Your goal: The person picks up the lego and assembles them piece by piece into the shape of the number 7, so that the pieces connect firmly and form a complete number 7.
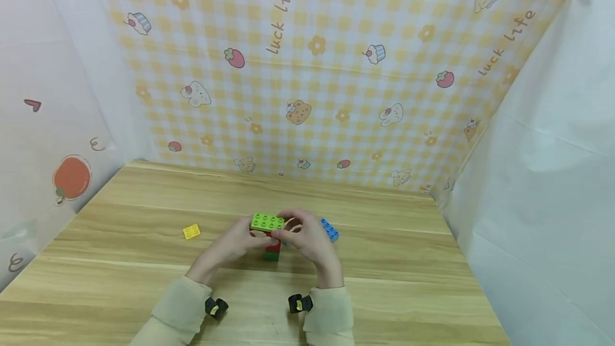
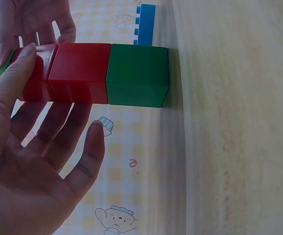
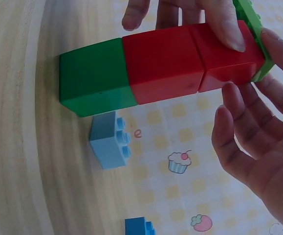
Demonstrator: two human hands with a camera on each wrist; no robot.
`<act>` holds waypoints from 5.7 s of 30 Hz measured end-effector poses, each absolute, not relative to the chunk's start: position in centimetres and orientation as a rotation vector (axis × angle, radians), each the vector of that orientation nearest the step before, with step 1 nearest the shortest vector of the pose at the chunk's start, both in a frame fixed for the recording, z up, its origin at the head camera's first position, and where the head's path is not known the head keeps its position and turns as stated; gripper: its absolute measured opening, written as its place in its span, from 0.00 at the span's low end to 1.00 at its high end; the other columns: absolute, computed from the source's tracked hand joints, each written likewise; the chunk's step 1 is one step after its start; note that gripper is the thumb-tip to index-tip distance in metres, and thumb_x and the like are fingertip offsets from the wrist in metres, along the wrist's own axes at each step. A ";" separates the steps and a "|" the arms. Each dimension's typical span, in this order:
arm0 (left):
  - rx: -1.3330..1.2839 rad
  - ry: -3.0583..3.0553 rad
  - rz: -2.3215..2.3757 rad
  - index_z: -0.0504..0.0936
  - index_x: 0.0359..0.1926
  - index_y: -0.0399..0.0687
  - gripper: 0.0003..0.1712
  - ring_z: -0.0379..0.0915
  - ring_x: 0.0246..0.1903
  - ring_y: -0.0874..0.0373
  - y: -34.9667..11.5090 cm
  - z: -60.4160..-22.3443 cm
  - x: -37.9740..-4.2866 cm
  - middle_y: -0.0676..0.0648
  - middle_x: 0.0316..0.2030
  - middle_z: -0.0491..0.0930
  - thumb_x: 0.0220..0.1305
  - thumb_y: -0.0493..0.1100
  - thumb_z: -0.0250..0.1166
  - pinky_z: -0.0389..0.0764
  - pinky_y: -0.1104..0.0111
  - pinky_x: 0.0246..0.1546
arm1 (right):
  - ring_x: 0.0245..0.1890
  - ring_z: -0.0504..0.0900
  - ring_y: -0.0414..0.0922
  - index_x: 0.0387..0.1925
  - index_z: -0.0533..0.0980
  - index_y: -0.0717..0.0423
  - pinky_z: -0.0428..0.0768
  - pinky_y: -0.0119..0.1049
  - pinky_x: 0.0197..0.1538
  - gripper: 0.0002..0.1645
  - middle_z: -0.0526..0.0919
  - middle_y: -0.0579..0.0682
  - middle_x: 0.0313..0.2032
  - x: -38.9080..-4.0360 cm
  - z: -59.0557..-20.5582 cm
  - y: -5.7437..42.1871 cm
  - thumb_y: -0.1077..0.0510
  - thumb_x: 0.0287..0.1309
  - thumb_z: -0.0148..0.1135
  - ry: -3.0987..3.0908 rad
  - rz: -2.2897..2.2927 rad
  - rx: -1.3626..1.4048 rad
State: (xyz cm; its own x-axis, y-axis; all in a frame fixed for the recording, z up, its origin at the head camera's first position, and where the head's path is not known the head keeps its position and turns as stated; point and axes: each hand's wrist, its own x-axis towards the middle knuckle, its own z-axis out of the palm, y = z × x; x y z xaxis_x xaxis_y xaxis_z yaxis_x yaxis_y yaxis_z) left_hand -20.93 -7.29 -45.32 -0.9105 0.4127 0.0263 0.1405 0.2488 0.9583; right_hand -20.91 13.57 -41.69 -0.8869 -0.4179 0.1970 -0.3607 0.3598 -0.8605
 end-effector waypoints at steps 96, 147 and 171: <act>0.281 2.729 1.265 0.76 0.51 0.31 0.25 0.70 0.42 0.47 -22.8 -46.9 -20.1 0.40 0.43 0.76 0.56 0.38 0.73 0.72 0.56 0.42 | 0.45 0.78 0.53 0.51 0.81 0.51 0.78 0.41 0.42 0.21 0.81 0.52 0.43 -20.6 -44.4 13.7 0.55 0.55 0.73 2.340 -1.828 -0.552; 0.583 2.670 1.292 0.79 0.55 0.46 0.21 0.72 0.49 0.51 -17.4 -42.0 -20.0 0.51 0.46 0.78 0.62 0.45 0.69 0.73 0.54 0.49 | 0.46 0.77 0.50 0.53 0.79 0.61 0.76 0.40 0.45 0.22 0.81 0.55 0.44 -19.3 -41.4 13.3 0.61 0.57 0.69 2.361 -1.778 -0.522; 0.802 2.509 1.545 0.79 0.54 0.45 0.20 0.74 0.42 0.51 -13.3 -42.3 -20.5 0.49 0.46 0.76 0.62 0.44 0.70 0.79 0.65 0.41 | 0.47 0.76 0.54 0.53 0.79 0.64 0.76 0.42 0.45 0.21 0.81 0.58 0.45 -19.4 -41.5 13.3 0.63 0.58 0.68 2.340 -1.801 -0.556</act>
State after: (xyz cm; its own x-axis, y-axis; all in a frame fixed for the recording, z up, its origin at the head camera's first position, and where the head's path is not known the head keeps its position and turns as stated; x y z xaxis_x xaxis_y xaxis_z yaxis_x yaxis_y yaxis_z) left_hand -20.53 -13.27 -42.26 -0.8585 0.4750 0.1933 0.3864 0.3513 0.8528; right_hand -19.37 13.28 -41.48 -0.9225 -0.3686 0.1148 -0.2054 0.2169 -0.9543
